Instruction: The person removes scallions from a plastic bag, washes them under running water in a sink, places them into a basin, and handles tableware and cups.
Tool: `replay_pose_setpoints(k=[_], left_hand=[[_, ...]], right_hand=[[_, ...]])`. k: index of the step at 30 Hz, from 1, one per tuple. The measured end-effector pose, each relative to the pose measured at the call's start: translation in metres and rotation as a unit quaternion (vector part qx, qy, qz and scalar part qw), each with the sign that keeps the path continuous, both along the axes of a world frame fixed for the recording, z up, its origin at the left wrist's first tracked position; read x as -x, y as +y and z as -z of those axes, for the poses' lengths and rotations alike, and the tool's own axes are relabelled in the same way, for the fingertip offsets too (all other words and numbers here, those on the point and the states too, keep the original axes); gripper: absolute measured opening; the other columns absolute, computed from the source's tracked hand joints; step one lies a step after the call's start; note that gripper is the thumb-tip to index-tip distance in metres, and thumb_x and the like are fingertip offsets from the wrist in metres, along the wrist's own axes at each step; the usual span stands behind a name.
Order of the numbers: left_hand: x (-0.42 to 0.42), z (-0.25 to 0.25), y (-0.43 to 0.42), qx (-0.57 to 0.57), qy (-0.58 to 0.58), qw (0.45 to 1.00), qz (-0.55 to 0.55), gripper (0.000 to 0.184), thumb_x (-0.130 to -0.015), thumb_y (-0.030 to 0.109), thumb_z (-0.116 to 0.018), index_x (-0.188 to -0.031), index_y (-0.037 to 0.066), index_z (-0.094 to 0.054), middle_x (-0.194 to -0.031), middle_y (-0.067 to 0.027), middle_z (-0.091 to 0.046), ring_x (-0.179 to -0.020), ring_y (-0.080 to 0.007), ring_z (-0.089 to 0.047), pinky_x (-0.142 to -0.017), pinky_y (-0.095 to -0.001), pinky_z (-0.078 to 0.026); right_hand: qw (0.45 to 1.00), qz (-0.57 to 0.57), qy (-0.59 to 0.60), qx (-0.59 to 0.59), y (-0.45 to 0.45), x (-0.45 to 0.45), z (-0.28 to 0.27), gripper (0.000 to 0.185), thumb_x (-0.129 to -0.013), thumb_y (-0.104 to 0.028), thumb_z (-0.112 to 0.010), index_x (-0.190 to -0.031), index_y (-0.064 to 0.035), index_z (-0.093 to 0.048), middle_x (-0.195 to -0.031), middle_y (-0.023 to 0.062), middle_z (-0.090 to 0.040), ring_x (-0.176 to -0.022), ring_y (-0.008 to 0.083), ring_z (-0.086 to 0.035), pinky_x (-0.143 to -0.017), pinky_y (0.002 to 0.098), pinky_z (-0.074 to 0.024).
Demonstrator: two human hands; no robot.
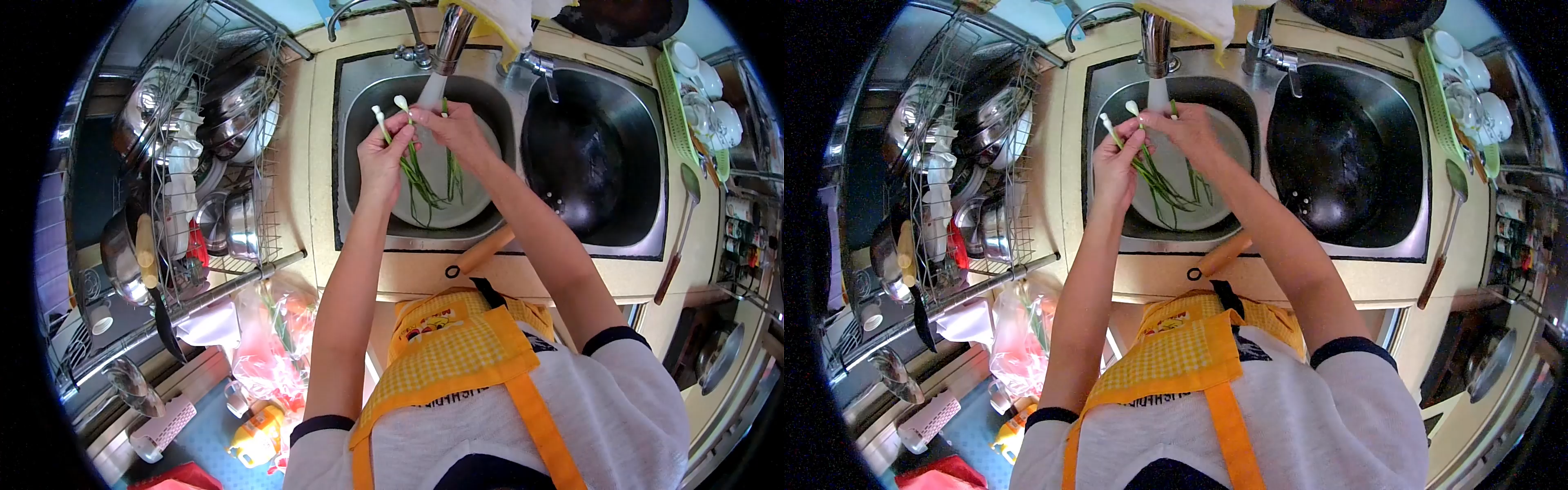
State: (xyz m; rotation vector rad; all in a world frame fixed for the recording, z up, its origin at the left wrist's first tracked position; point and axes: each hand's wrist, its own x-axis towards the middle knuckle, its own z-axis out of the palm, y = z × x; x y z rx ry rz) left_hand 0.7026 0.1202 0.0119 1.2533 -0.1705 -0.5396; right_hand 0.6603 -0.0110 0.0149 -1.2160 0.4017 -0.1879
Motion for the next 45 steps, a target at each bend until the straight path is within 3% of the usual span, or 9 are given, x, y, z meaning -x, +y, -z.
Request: replay_pose_setpoints(k=[4, 13, 19, 26, 32, 38, 41, 42, 45], left_hand=[[-0.002, 0.001, 0.001, -0.034, -0.038, 0.998, 0.021, 0.010, -0.083, 0.005, -0.058, -0.093, 0.002, -0.058, -0.080, -0.0043, -0.059, -0.069, -0.0117, -0.055, -0.063, -0.0242, -0.045], [-0.001, -0.003, -0.001, 0.030, -0.001, 0.999, 0.036, 0.011, -0.086, 0.007, -0.055, -0.096, 0.004, -0.054, -0.079, -0.0038, -0.056, -0.070, -0.0124, -0.055, -0.064, -0.0251, -0.046], [-0.004, 0.003, -0.003, 0.053, 0.008, 0.998, -0.011, 0.008, -0.085, 0.011, -0.057, -0.092, 0.005, -0.056, -0.078, -0.0029, -0.056, -0.071, -0.0122, -0.054, -0.066, -0.0276, -0.046], [-0.012, 0.005, 0.011, 0.089, 0.041, 0.994, -0.044, 0.009, -0.084, 0.011, -0.059, -0.089, 0.004, -0.058, -0.079, -0.0046, -0.059, -0.070, -0.0150, -0.056, -0.065, -0.0283, -0.047], [-0.008, -0.003, 0.006, 0.063, 0.051, 0.996, -0.040, 0.013, -0.083, 0.009, -0.060, -0.094, 0.002, -0.060, -0.079, -0.0043, -0.061, -0.067, -0.0116, -0.055, -0.061, -0.0235, -0.045], [-0.004, -0.009, -0.003, 0.066, 0.044, 0.997, -0.008, 0.021, -0.082, 0.007, -0.060, -0.102, 0.001, -0.059, -0.085, -0.0047, -0.062, -0.068, -0.0102, -0.055, -0.061, -0.0221, -0.046], [-0.002, -0.013, -0.010, 0.072, 0.012, 0.997, 0.009, 0.024, -0.082, 0.005, -0.059, -0.105, 0.000, -0.057, -0.085, -0.0048, -0.062, -0.069, -0.0102, -0.054, -0.061, -0.0216, -0.045], [-0.002, -0.014, -0.011, 0.072, -0.003, 0.997, 0.017, 0.024, -0.082, 0.005, -0.059, -0.105, 0.000, -0.056, -0.085, -0.0047, -0.061, -0.069, -0.0102, -0.054, -0.061, -0.0214, -0.045], [-0.002, -0.010, -0.008, 0.051, -0.023, 0.998, 0.015, 0.022, -0.082, 0.004, -0.058, -0.104, 0.001, -0.054, -0.082, -0.0043, -0.060, -0.066, -0.0101, -0.053, -0.059, -0.0212, -0.044]], right_hand=[[0.996, -0.021, 0.031, 0.077, -0.007, -0.007, 0.004, 0.024, -0.074, -0.021, -0.068, -0.087, -0.0005, -0.064, -0.072, 0.0007, -0.060, -0.065, 0.0063, -0.051, -0.056, 0.0226, -0.0401], [0.994, -0.098, -0.045, -0.028, -0.017, -0.006, 0.016, 0.029, -0.078, -0.028, -0.064, -0.092, -0.0027, -0.061, -0.067, -0.0043, -0.051, -0.057, 0.0049, -0.041, -0.050, 0.0205, -0.0319], [0.997, -0.071, -0.026, 0.010, -0.014, -0.003, -0.004, 0.018, -0.079, -0.022, -0.061, -0.084, -0.0049, -0.059, -0.063, -0.0042, -0.046, -0.054, 0.0052, -0.038, -0.048, 0.0205, -0.0298], [0.986, -0.081, -0.101, -0.101, -0.049, 0.003, -0.008, 0.013, -0.083, -0.016, -0.056, -0.079, -0.0036, -0.054, -0.064, -0.0014, -0.049, -0.049, 0.0056, -0.037, -0.045, 0.0202, -0.0282], [0.996, -0.069, -0.064, -0.011, -0.047, 0.002, -0.014, 0.016, -0.085, -0.020, -0.054, -0.084, -0.0036, -0.053, -0.064, -0.0007, -0.049, -0.051, 0.0047, -0.038, -0.046, 0.0188, -0.0283], [0.990, -0.099, -0.023, 0.097, -0.034, -0.002, -0.005, 0.025, -0.080, -0.022, -0.061, -0.089, 0.0006, -0.057, -0.072, 0.0018, -0.057, -0.056, 0.0067, -0.045, -0.048, 0.0215, -0.0347], [0.977, -0.140, -0.035, 0.155, -0.024, -0.002, -0.006, 0.030, -0.074, -0.025, -0.067, -0.088, 0.0007, -0.063, -0.071, 0.0025, -0.059, -0.060, 0.0087, -0.049, -0.053, 0.0246, -0.0390], [0.984, -0.141, -0.036, 0.104, -0.021, -0.002, -0.006, 0.028, -0.072, -0.026, -0.070, -0.086, -0.0018, -0.066, -0.070, 0.0026, -0.061, -0.064, 0.0095, -0.050, -0.058, 0.0265, -0.0415], [0.978, -0.093, 0.015, 0.187, -0.026, -0.006, 0.009, 0.025, -0.074, -0.024, -0.068, -0.087, -0.0030, -0.066, -0.069, 0.0023, -0.061, -0.065, 0.0092, -0.050, -0.061, 0.0263, -0.0423]])
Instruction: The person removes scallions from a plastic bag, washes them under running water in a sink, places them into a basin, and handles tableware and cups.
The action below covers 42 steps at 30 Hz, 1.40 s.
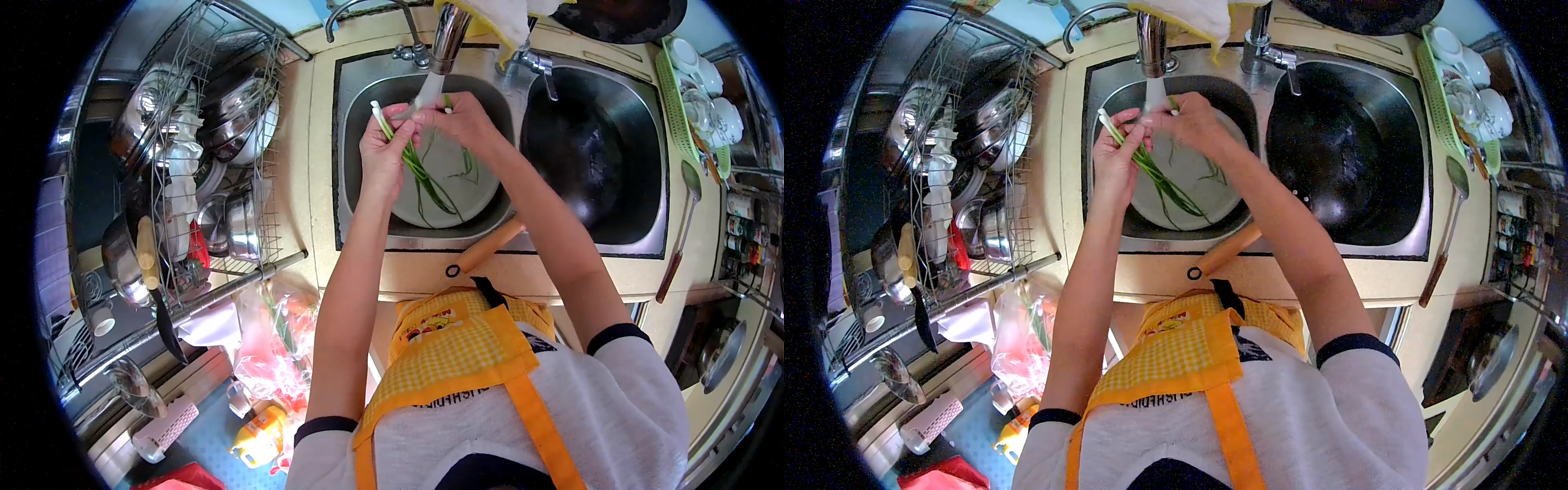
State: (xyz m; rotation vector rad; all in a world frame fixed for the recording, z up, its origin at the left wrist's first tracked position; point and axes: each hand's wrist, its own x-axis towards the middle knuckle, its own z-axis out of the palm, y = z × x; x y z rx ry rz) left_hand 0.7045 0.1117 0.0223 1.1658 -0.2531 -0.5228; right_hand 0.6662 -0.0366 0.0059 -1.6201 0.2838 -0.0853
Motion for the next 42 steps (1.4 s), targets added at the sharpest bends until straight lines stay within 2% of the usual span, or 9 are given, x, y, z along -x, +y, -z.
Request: replay_pose_setpoints(k=[6, 12, 15, 18, 24, 33, 36, 39, 42], left_hand=[[-0.003, 0.007, 0.007, -0.036, 0.003, 0.999, -0.002, 0.013, -0.083, 0.007, -0.058, -0.096, 0.003, -0.058, -0.077, -0.0038, -0.060, -0.060, -0.0073, -0.049, -0.054, -0.0185, -0.038], [0.001, 0.003, 0.011, -0.023, 0.044, 0.998, -0.027, 0.012, -0.086, 0.012, -0.057, -0.095, 0.005, -0.059, -0.083, -0.0066, -0.063, -0.062, -0.0064, -0.050, -0.055, -0.0185, -0.037], [0.003, -0.001, 0.010, -0.023, 0.072, 0.997, -0.024, 0.012, -0.086, 0.015, -0.056, -0.095, 0.007, -0.056, -0.086, -0.0082, -0.063, -0.063, -0.0091, -0.051, -0.057, -0.0219, -0.039], [0.004, 0.004, 0.005, -0.006, 0.086, 0.996, 0.000, 0.011, -0.086, 0.015, -0.056, -0.094, 0.007, -0.054, -0.087, -0.0088, -0.063, -0.062, -0.0106, -0.051, -0.057, -0.0233, -0.040], [0.004, 0.005, 0.006, -0.018, 0.076, 0.995, 0.055, 0.010, -0.087, 0.012, -0.054, -0.095, 0.007, -0.054, -0.083, -0.0097, -0.062, -0.055, -0.0088, -0.045, -0.053, -0.0214, -0.035], [0.001, 0.000, 0.001, -0.018, 0.033, 0.998, 0.052, 0.009, -0.088, 0.018, -0.054, -0.091, 0.009, -0.052, -0.078, -0.0070, -0.062, -0.053, -0.0066, -0.040, -0.053, -0.0205, -0.032], [0.002, 0.000, -0.003, -0.067, -0.006, 0.997, 0.036, 0.012, -0.089, 0.020, -0.052, -0.090, 0.008, -0.052, -0.076, -0.0061, -0.062, -0.056, -0.0074, -0.044, -0.056, -0.0209, -0.034], [0.000, -0.003, -0.006, -0.114, -0.071, 0.990, 0.043, 0.016, -0.090, 0.022, -0.051, -0.089, 0.007, -0.053, -0.075, -0.0055, -0.062, -0.061, -0.0084, -0.047, -0.059, -0.0215, -0.037], [-0.005, -0.004, -0.007, -0.124, -0.108, 0.984, 0.073, 0.020, -0.091, 0.022, -0.049, -0.091, 0.004, -0.055, -0.073, -0.0049, -0.060, -0.062, -0.0082, -0.048, -0.059, -0.0214, -0.038]], right_hand=[[0.991, 0.024, -0.114, 0.061, -0.008, 0.003, -0.001, 0.023, -0.078, -0.023, -0.064, -0.086, -0.0018, -0.063, -0.070, 0.0009, -0.059, -0.064, 0.0086, -0.048, -0.059, 0.0257, -0.0415], [0.997, 0.081, -0.017, 0.010, -0.027, 0.006, -0.010, 0.019, -0.079, -0.024, -0.064, -0.082, -0.0054, -0.063, -0.063, -0.0047, -0.049, -0.057, 0.0038, -0.040, -0.050, 0.0200, -0.0318], [0.997, 0.002, 0.008, -0.073, -0.019, 0.010, -0.004, 0.021, -0.077, -0.026, -0.066, -0.081, -0.0059, -0.062, -0.062, -0.0048, -0.048, -0.054, 0.0038, -0.037, -0.049, 0.0195, -0.0291], [0.993, -0.045, -0.004, -0.112, -0.008, 0.016, -0.007, 0.020, -0.076, -0.025, -0.065, -0.081, -0.0057, -0.063, -0.068, -0.0042, -0.053, -0.060, 0.0057, -0.043, -0.054, 0.0211, -0.0345], [0.983, 0.003, -0.040, -0.179, -0.005, 0.009, -0.006, 0.028, -0.076, -0.025, -0.067, -0.093, -0.0035, -0.062, -0.067, -0.0036, -0.052, -0.056, 0.0046, -0.038, -0.050, 0.0205, -0.0303], [0.941, -0.103, -0.008, -0.321, 0.001, 0.004, 0.001, 0.027, -0.080, -0.026, -0.065, -0.095, -0.0036, -0.060, -0.069, -0.0025, -0.055, -0.054, 0.0044, -0.040, -0.049, 0.0190, -0.0295], [0.970, -0.028, -0.059, -0.235, 0.006, 0.001, 0.001, 0.028, -0.081, -0.028, -0.064, -0.095, -0.0033, -0.061, -0.070, -0.0001, -0.057, -0.058, 0.0049, -0.046, -0.052, 0.0197, -0.0361], [0.993, 0.006, -0.114, -0.025, 0.003, -0.006, 0.002, 0.029, -0.081, -0.029, -0.063, -0.091, -0.0020, -0.061, -0.068, 0.0013, -0.059, -0.062, 0.0077, -0.052, -0.058, 0.0229, -0.0430], [0.995, -0.001, -0.088, 0.049, -0.001, 0.001, -0.018, 0.032, -0.081, -0.031, -0.062, -0.090, 0.0005, -0.061, -0.066, 0.0046, -0.060, -0.062, 0.0116, -0.055, -0.063, 0.0262, -0.0458]])
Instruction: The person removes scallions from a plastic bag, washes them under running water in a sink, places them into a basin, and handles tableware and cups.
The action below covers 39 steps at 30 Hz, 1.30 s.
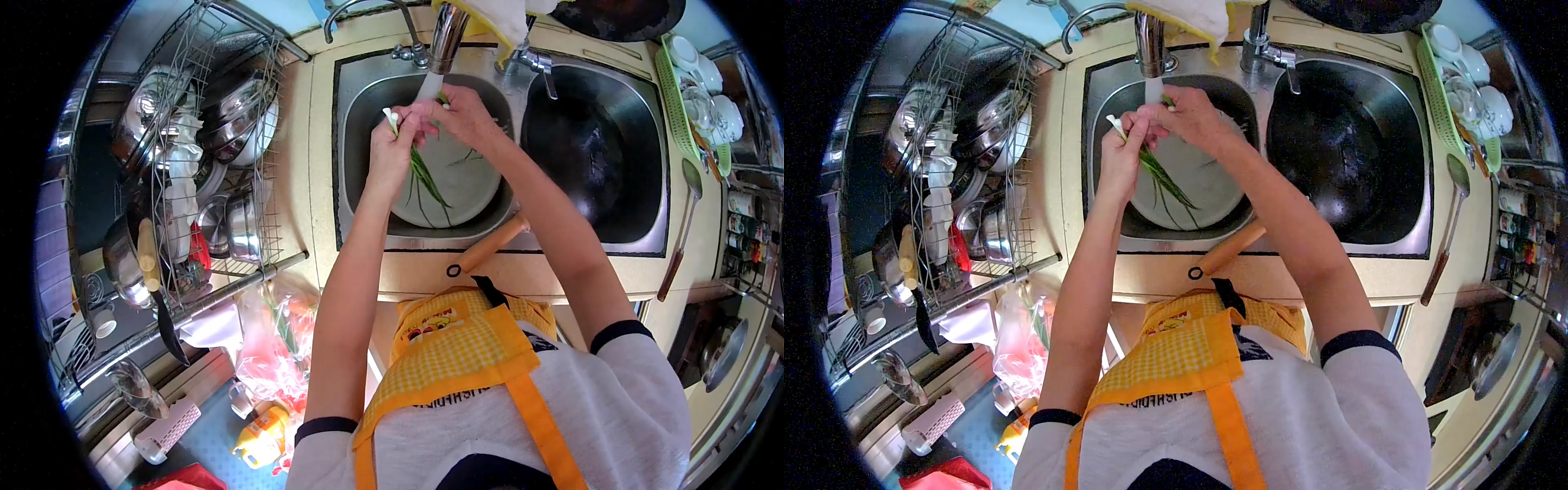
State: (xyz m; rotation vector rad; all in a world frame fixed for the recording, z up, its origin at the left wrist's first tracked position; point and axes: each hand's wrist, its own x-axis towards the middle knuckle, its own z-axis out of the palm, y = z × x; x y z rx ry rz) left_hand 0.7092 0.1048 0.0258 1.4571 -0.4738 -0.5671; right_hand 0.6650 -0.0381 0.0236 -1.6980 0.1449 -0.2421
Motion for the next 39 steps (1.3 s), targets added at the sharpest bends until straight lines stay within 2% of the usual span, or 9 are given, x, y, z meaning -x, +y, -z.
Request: replay_pose_setpoints(k=[7, 12, 15, 19, 22, 25, 33, 35, 39], left_hand=[[0.006, -0.005, -0.002, 0.035, 0.109, 0.993, 0.018, 0.025, -0.092, 0.026, -0.047, -0.091, 0.004, -0.058, -0.074, -0.0004, -0.055, -0.065, -0.0079, -0.049, -0.058, -0.0213, -0.038], [0.005, -0.005, 0.000, 0.046, 0.124, 0.990, 0.044, 0.024, -0.092, 0.026, -0.047, -0.090, 0.004, -0.058, -0.073, 0.0011, -0.053, -0.065, -0.0074, -0.047, -0.059, -0.0217, -0.037], [0.004, -0.004, 0.000, 0.059, 0.137, 0.988, 0.047, 0.021, -0.091, 0.023, -0.048, -0.091, 0.004, -0.058, -0.073, 0.0014, -0.052, -0.065, -0.0068, -0.047, -0.058, -0.0212, -0.037], [0.002, -0.001, 0.003, 0.139, 0.207, 0.968, -0.015, 0.012, -0.087, 0.013, -0.054, -0.096, 0.004, -0.056, -0.076, 0.0011, -0.053, -0.066, -0.0055, -0.046, -0.058, -0.0194, -0.036], [0.003, -0.003, -0.002, 0.105, 0.146, 0.980, -0.090, 0.019, -0.085, 0.009, -0.056, -0.103, 0.003, -0.052, -0.079, -0.0006, -0.055, -0.062, -0.0069, -0.044, -0.055, -0.0210, -0.036], [0.000, 0.005, 0.000, 0.128, 0.187, 0.972, -0.061, 0.025, -0.084, 0.007, -0.058, -0.108, 0.003, -0.050, -0.085, -0.0026, -0.056, -0.061, -0.0076, -0.045, -0.055, -0.0228, -0.037], [0.006, 0.020, -0.009, 0.116, 0.239, 0.958, -0.104, 0.018, -0.084, 0.008, -0.058, -0.101, 0.003, -0.052, -0.082, -0.0037, -0.056, -0.063, -0.0107, -0.049, -0.058, -0.0237, -0.039], [0.008, 0.029, -0.014, 0.103, 0.239, 0.962, -0.084, 0.013, -0.083, 0.008, -0.058, -0.094, 0.001, -0.054, -0.079, -0.0035, -0.056, -0.063, -0.0113, -0.049, -0.057, -0.0234, -0.039], [0.011, 0.030, -0.013, 0.073, 0.226, 0.971, -0.026, 0.014, -0.082, 0.007, -0.059, -0.094, 0.000, -0.055, -0.076, -0.0034, -0.055, -0.061, -0.0100, -0.047, -0.056, -0.0227, -0.037]], right_hand=[[0.999, -0.027, -0.022, 0.039, -0.010, -0.003, 0.003, 0.033, -0.082, -0.034, -0.058, -0.090, -0.0021, -0.062, -0.066, 0.0082, -0.061, -0.061, 0.0148, -0.055, -0.063, 0.0293, -0.0457], [0.999, -0.014, -0.028, 0.043, -0.011, -0.001, 0.004, 0.033, -0.082, -0.033, -0.058, -0.091, -0.0022, -0.063, -0.068, 0.0083, -0.062, -0.064, 0.0129, -0.055, -0.065, 0.0285, -0.0451], [0.999, -0.040, 0.011, -0.017, -0.011, -0.003, 0.008, 0.033, -0.083, -0.033, -0.057, -0.090, -0.0006, -0.062, -0.068, 0.0063, -0.062, -0.066, 0.0114, -0.054, -0.066, 0.0283, -0.0451], [0.998, 0.028, -0.005, -0.062, -0.007, -0.005, 0.009, 0.030, -0.086, -0.030, -0.055, -0.084, -0.0002, -0.060, -0.067, 0.0017, -0.057, -0.062, 0.0081, -0.049, -0.059, 0.0244, -0.0413], [0.986, 0.038, 0.034, -0.156, -0.012, 0.000, -0.007, 0.024, -0.087, -0.025, -0.055, -0.082, -0.0017, -0.057, -0.067, -0.0005, -0.051, -0.056, 0.0051, -0.042, -0.050, 0.0197, -0.0340], [0.981, 0.039, 0.046, -0.184, -0.013, 0.001, -0.010, 0.023, -0.086, -0.024, -0.056, -0.084, -0.0016, -0.057, -0.066, -0.0007, -0.050, -0.052, 0.0054, -0.038, -0.047, 0.0190, -0.0311], [0.991, -0.033, 0.056, -0.115, -0.016, -0.006, 0.005, 0.021, -0.080, -0.023, -0.061, -0.084, -0.0024, -0.058, -0.060, -0.0022, -0.047, -0.050, 0.0055, -0.037, -0.045, 0.0200, -0.0282], [0.982, -0.042, 0.048, -0.177, -0.013, -0.007, 0.007, 0.020, -0.079, -0.022, -0.061, -0.083, -0.0029, -0.057, -0.059, -0.0030, -0.045, -0.050, 0.0053, -0.037, -0.045, 0.0204, -0.0273], [0.959, -0.018, 0.040, -0.279, -0.018, -0.008, 0.005, 0.018, -0.080, -0.021, -0.060, -0.083, -0.0036, -0.056, -0.058, -0.0037, -0.044, -0.049, 0.0049, -0.036, -0.045, 0.0208, -0.0268]])
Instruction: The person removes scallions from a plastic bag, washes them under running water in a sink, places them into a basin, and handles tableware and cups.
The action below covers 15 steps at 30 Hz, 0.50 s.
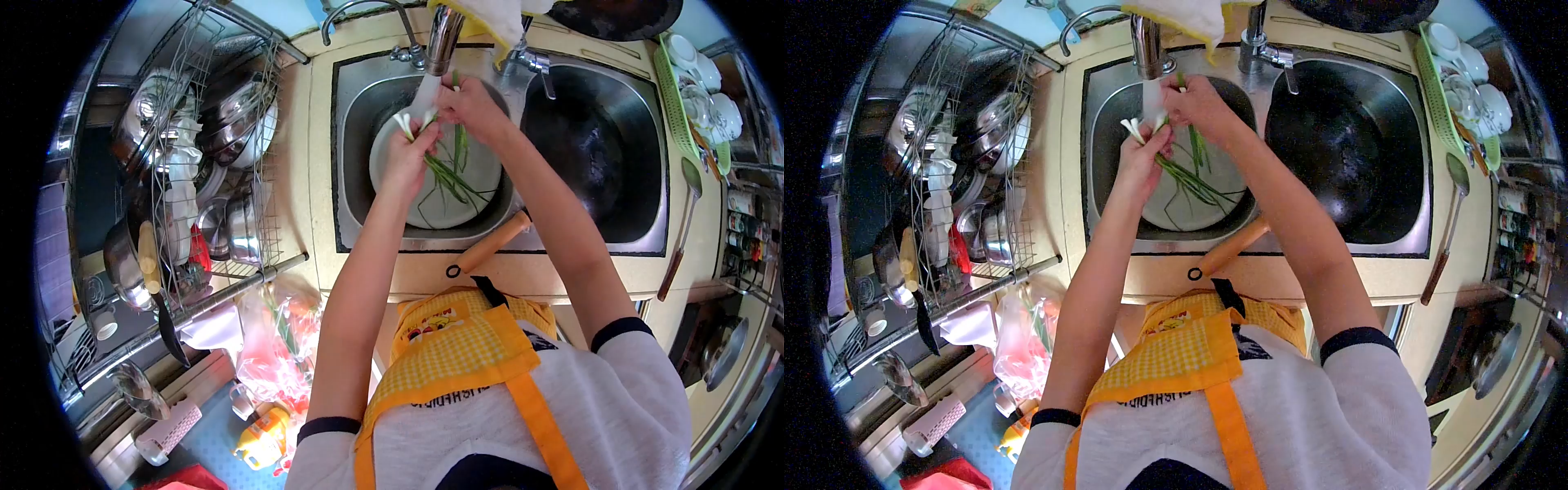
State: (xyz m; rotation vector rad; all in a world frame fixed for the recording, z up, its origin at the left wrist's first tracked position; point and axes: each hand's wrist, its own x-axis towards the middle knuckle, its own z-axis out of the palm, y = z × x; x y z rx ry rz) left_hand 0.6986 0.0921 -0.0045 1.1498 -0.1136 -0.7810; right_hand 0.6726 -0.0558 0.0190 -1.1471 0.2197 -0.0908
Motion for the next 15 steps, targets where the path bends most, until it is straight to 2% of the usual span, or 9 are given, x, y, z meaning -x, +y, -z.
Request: replay_pose_setpoints(k=[3, 6, 7, 8, 9, 12, 15], left_hand=[[-0.001, -0.003, 0.010, 0.003, 0.034, 0.999, -0.001, 0.013, -0.082, 0.007, -0.060, -0.093, 0.001, -0.057, -0.073, -0.0027, -0.054, -0.059, -0.0086, -0.045, -0.054, -0.0211, -0.036], [-0.003, -0.016, 0.011, -0.011, 0.024, 1.000, -0.011, 0.012, -0.083, 0.013, -0.059, -0.091, 0.004, -0.059, -0.075, -0.0058, -0.060, -0.055, -0.0059, -0.042, -0.052, -0.0187, -0.033], [-0.003, -0.020, 0.012, -0.018, 0.018, 1.000, -0.016, 0.012, -0.084, 0.014, -0.059, -0.091, 0.004, -0.059, -0.074, -0.0068, -0.061, -0.054, -0.0051, -0.041, -0.052, -0.0183, -0.033], [-0.006, -0.019, 0.015, -0.025, -0.001, 1.000, 0.002, 0.016, -0.084, 0.016, -0.058, -0.093, 0.003, -0.059, -0.082, -0.0092, -0.062, -0.057, -0.0059, -0.045, -0.052, -0.0182, -0.035], [-0.008, -0.020, 0.016, -0.024, 0.001, 1.000, 0.001, 0.015, -0.084, 0.016, -0.058, -0.094, 0.003, -0.059, -0.081, -0.0095, -0.062, -0.057, -0.0058, -0.046, -0.051, -0.0180, -0.035], [-0.014, -0.025, 0.020, -0.016, 0.002, 1.000, 0.011, 0.016, -0.084, 0.014, -0.059, -0.095, 0.003, -0.059, -0.082, -0.0094, -0.062, -0.057, -0.0058, -0.047, -0.050, -0.0176, -0.035], [-0.016, -0.028, 0.020, -0.056, -0.015, 0.998, 0.000, 0.016, -0.084, 0.014, -0.058, -0.093, 0.001, -0.059, -0.081, -0.0067, -0.062, -0.056, -0.0060, -0.047, -0.050, -0.0181, -0.034]], right_hand=[[0.994, 0.089, 0.002, 0.060, -0.008, 0.000, -0.006, 0.019, -0.079, -0.020, -0.060, -0.084, -0.0027, -0.055, -0.058, -0.0036, -0.043, -0.049, 0.0051, -0.036, -0.045, 0.0215, -0.0268], [0.995, 0.060, -0.007, 0.084, -0.016, 0.000, -0.007, 0.019, -0.078, -0.019, -0.060, -0.082, -0.0011, -0.057, -0.058, -0.0024, -0.045, -0.049, 0.0060, -0.039, -0.045, 0.0216, -0.0291], [0.977, 0.058, -0.054, 0.198, -0.017, -0.002, 0.003, 0.019, -0.079, -0.020, -0.060, -0.084, -0.0016, -0.059, -0.058, 0.0000, -0.048, -0.049, 0.0086, -0.041, -0.046, 0.0236, -0.0317], [0.944, 0.056, -0.101, 0.309, -0.018, -0.005, 0.021, 0.020, -0.079, -0.021, -0.060, -0.086, -0.0021, -0.060, -0.059, 0.0025, -0.050, -0.050, 0.0112, -0.044, -0.047, 0.0257, -0.0342], [0.897, 0.051, -0.147, 0.415, -0.017, -0.007, 0.024, 0.021, -0.079, -0.022, -0.059, -0.088, -0.0026, -0.062, -0.059, 0.0050, -0.052, -0.050, 0.0138, -0.046, -0.047, 0.0278, -0.0368], [0.867, 0.014, -0.029, 0.497, -0.010, -0.003, 0.026, 0.023, -0.078, -0.022, -0.060, -0.086, -0.0009, -0.061, -0.057, 0.0047, -0.050, -0.052, 0.0150, -0.047, -0.051, 0.0307, -0.0395], [0.959, -0.029, 0.057, 0.278, -0.004, -0.002, 0.013, 0.026, -0.077, -0.025, -0.060, -0.082, 0.0013, -0.060, -0.056, 0.0036, -0.048, -0.052, 0.0127, -0.044, -0.051, 0.0303, -0.0390]])
